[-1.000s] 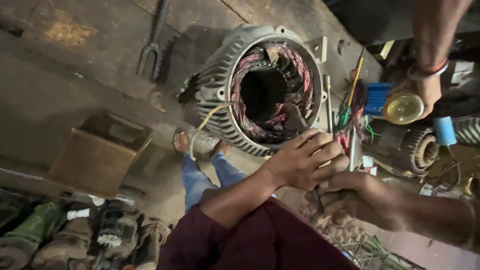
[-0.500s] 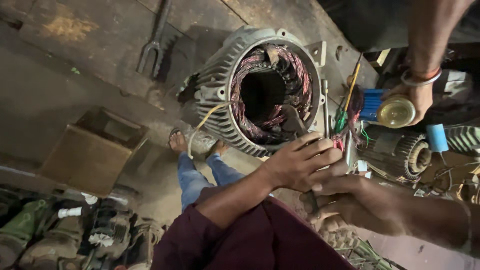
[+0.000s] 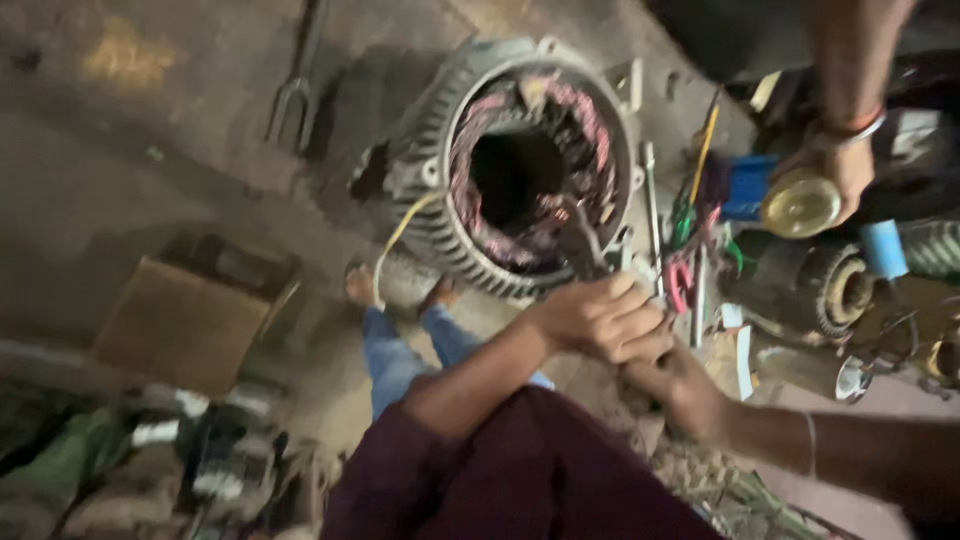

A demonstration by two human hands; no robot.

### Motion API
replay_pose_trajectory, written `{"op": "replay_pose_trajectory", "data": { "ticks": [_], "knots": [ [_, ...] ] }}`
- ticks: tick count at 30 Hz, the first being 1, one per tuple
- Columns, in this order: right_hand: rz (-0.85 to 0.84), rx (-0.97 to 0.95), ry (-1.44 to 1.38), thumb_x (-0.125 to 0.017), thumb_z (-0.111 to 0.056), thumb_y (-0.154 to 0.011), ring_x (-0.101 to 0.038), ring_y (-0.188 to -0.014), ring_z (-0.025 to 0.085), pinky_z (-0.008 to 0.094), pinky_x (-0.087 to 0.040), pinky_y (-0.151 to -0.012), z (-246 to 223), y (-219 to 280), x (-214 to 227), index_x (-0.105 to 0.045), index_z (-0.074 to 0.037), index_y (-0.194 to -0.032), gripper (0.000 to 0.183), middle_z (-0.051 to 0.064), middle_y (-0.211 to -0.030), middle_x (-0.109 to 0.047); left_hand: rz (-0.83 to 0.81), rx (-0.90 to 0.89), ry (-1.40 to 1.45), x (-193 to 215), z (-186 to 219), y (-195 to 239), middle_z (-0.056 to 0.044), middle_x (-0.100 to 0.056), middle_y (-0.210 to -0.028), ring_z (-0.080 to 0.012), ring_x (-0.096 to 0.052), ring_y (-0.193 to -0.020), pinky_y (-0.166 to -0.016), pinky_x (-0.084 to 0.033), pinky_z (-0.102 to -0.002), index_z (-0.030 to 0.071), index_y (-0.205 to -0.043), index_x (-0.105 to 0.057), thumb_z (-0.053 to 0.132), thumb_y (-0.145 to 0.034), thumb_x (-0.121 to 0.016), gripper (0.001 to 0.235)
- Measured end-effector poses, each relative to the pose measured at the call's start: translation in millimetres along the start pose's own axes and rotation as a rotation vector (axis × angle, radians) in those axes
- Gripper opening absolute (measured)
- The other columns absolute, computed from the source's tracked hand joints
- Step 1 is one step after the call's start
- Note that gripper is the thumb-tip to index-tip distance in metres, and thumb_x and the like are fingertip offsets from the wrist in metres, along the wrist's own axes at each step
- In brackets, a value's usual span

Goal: The person uses pliers and a screwdriver to adjust and remove copper windings from the stator of an electric motor. They repeatedly reposition the motor housing and use tools to pull and manipulate the internal coils.

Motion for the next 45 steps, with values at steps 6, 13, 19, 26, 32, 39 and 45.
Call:
{"op": "replay_pose_trajectory", "data": {
  "ticks": [6, 13, 19, 26, 32, 39, 45],
  "knots": [
    [-0.079, 0.203, 0.264, -0.069, -0.021, -0.088, -0.076, -0.084, 0.023, 0.039, -0.061, -0.069, -18, -6, 20, -0.061, 0.0, -0.112, 0.033, 0.011, -0.091, -0.079, -0.188, 0.393, -0.203, 63, 3, -26, -0.011, -0.056, -0.139, -0.0281, -0.05, -0.137, -0.123, -0.034, -0.047, 0.016, -0.14, -0.05, 0.011, -0.094, -0.063, 0.048],
    [0.095, 0.262, 1.205, -0.079, -0.049, -0.079, -0.073, -0.072, 0.038, 0.049, -0.056, -0.063, -104, -1, 27, -0.053, -0.002, -0.112, 0.063, 0.02, -0.068, -0.07, -0.271, 0.89, -0.043, 134, -41, -21, -0.021, -0.05, -0.141, -0.0392, -0.045, -0.133, -0.118, -0.034, -0.054, -0.001, -0.139, -0.048, 0.025, -0.09, -0.078, 0.063],
    [0.265, 0.312, 1.433, -0.063, -0.06, -0.089, -0.074, -0.067, 0.036, 0.045, -0.057, -0.06, -135, 14, 36, -0.063, -0.004, -0.1, 0.058, 0.018, -0.068, -0.072, -0.471, 0.921, -0.369, 111, -64, -46, -0.021, -0.053, -0.131, -0.0411, -0.047, -0.126, -0.113, -0.031, -0.059, -0.003, -0.126, -0.053, 0.026, -0.057, -0.088, 0.082],
    [0.607, 0.629, 1.602, -0.059, -0.028, -0.097, -0.072, -0.056, 0.026, 0.038, -0.054, -0.043, -136, 53, 0, -0.069, -0.012, -0.09, 0.021, 0.008, -0.065, -0.07, -0.653, 0.897, -0.54, 98, -83, -32, -0.015, -0.06, -0.121, -0.0364, -0.054, -0.12, -0.103, -0.042, -0.052, 0.008, -0.116, -0.062, 0.019, -0.075, -0.087, 0.049],
    [0.598, 0.892, 1.822, -0.062, -0.022, -0.094, -0.07, -0.056, 0.021, 0.035, -0.05, -0.044, -174, 61, 8, -0.073, -0.02, -0.084, 0.015, 0.004, -0.066, -0.07, -0.656, 1.042, -0.34, 100, -82, -23, -0.016, -0.063, -0.116, -0.0384, -0.058, -0.113, -0.094, -0.048, -0.052, 0.007, -0.112, -0.061, 0.029, -0.069, -0.089, 0.056],
    [0.826, 0.957, 1.637, -0.061, -0.016, -0.091, -0.067, -0.056, 0.016, 0.03, -0.047, -0.039, -96, 72, 8, -0.074, -0.015, -0.106, 0.02, 0.001, -0.068, -0.067, -0.665, 1.022, -0.134, 118, -81, -32, -0.016, -0.06, -0.116, -0.0425, -0.056, -0.112, -0.093, -0.044, -0.054, 0.014, -0.124, -0.059, 0.023, -0.066, -0.089, 0.066],
    [0.907, 1.046, 1.659, -0.063, -0.02, -0.089, -0.066, -0.085, 0.019, 0.037, -0.049, -0.072, -109, 47, 37, -0.073, -0.017, -0.1, 0.015, 0.001, -0.085, -0.067, -0.694, 0.928, -0.172, 113, -76, -34, -0.016, -0.059, -0.117, -0.0423, -0.059, -0.109, -0.091, -0.05, -0.051, 0.02, -0.129, -0.058, 0.016, -0.074, -0.084, 0.06]
  ]
}}
Point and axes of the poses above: each hand's wrist, its own y-axis away from the middle knuckle, its own x-axis out of the back of the hand, z = x × y, the point moved 3 cm from there along -y, towards the middle knuckle
